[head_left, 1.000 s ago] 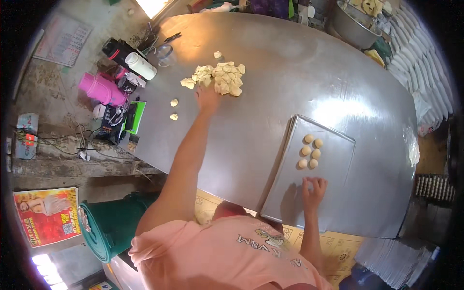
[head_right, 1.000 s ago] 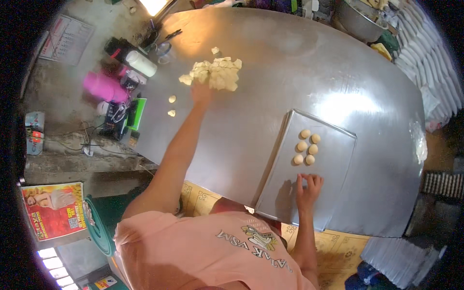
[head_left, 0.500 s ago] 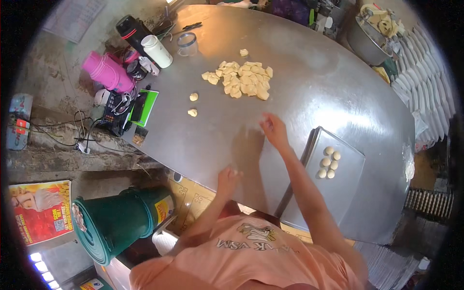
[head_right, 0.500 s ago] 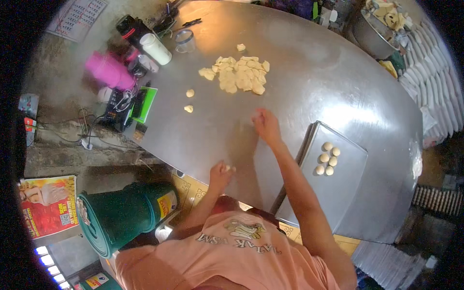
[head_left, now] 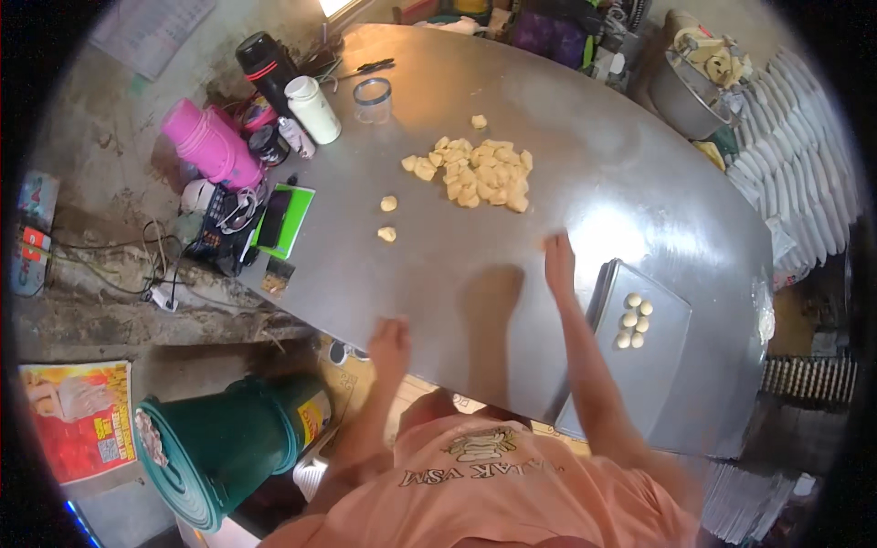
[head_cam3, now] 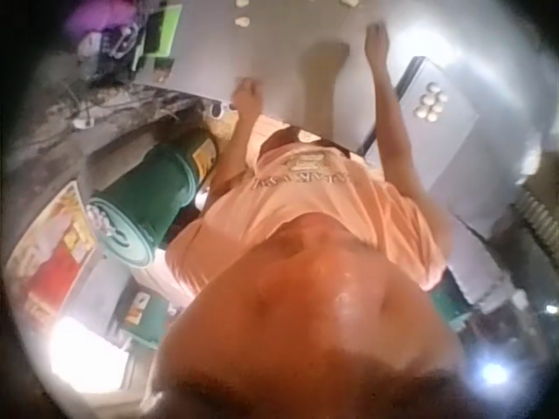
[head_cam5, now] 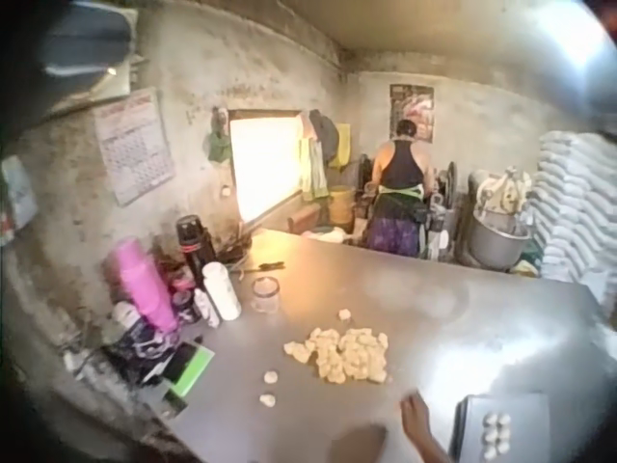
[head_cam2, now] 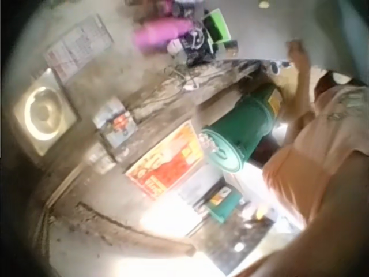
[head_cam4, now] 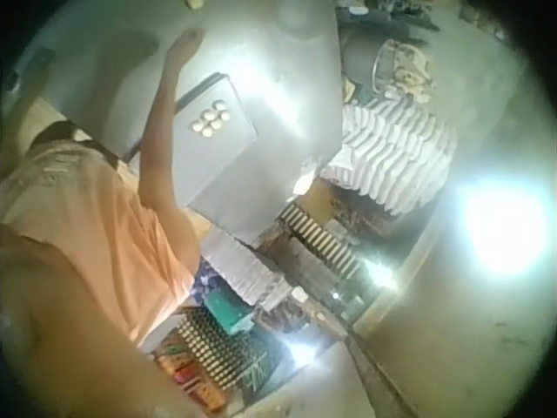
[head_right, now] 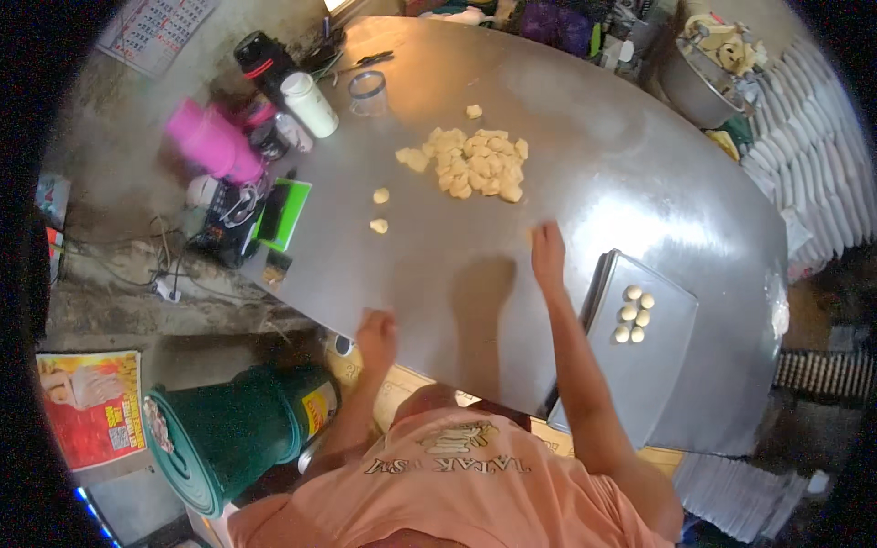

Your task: Rolling pieces of dough into small balls and arranging them on a metal baking tray.

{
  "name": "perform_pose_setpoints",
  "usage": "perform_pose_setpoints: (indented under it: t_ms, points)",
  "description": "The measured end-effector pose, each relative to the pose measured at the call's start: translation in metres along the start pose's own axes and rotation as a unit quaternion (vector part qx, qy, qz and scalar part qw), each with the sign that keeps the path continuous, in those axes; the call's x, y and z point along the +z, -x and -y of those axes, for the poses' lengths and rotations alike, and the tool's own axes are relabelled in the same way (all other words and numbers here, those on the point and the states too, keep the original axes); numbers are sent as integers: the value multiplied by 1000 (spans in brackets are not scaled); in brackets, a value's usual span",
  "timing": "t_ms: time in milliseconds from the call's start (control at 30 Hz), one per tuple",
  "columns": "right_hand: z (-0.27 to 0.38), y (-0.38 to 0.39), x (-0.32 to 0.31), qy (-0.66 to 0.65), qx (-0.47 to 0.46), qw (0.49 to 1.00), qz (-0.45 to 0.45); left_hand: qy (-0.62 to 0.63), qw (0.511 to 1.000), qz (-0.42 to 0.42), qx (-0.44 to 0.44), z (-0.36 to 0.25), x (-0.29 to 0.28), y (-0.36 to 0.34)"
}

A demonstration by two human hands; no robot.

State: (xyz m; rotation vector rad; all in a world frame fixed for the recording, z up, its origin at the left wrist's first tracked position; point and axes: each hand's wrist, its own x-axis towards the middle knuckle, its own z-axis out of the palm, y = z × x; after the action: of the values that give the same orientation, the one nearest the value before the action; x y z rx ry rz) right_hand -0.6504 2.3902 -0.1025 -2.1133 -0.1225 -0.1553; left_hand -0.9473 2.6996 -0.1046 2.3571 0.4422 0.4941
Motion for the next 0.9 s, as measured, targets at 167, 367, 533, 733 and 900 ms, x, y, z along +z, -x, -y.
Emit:
perform_pose_setpoints:
  t_ms: [167, 367, 533, 733, 900]
  points:
    - [-12, 130, -13, 391, 6, 920, 21, -237, 959, -24, 151, 32, 63, -70]
    - [-38, 79, -12, 321, -100, 942, -10, -31, 986, 162, 27, 31, 63, -126]
    - [-7, 143, -32, 381, -51, 922, 51, -319, 909, 30, 265, 21, 54, -65]
    - [-23, 87, 17, 214, -253, 935, 128, -187, 950, 217, 127, 41, 98, -117]
    - [-43, 134, -36, 277, -114, 953, 54, -227, 960, 32, 161, 77, 81, -97]
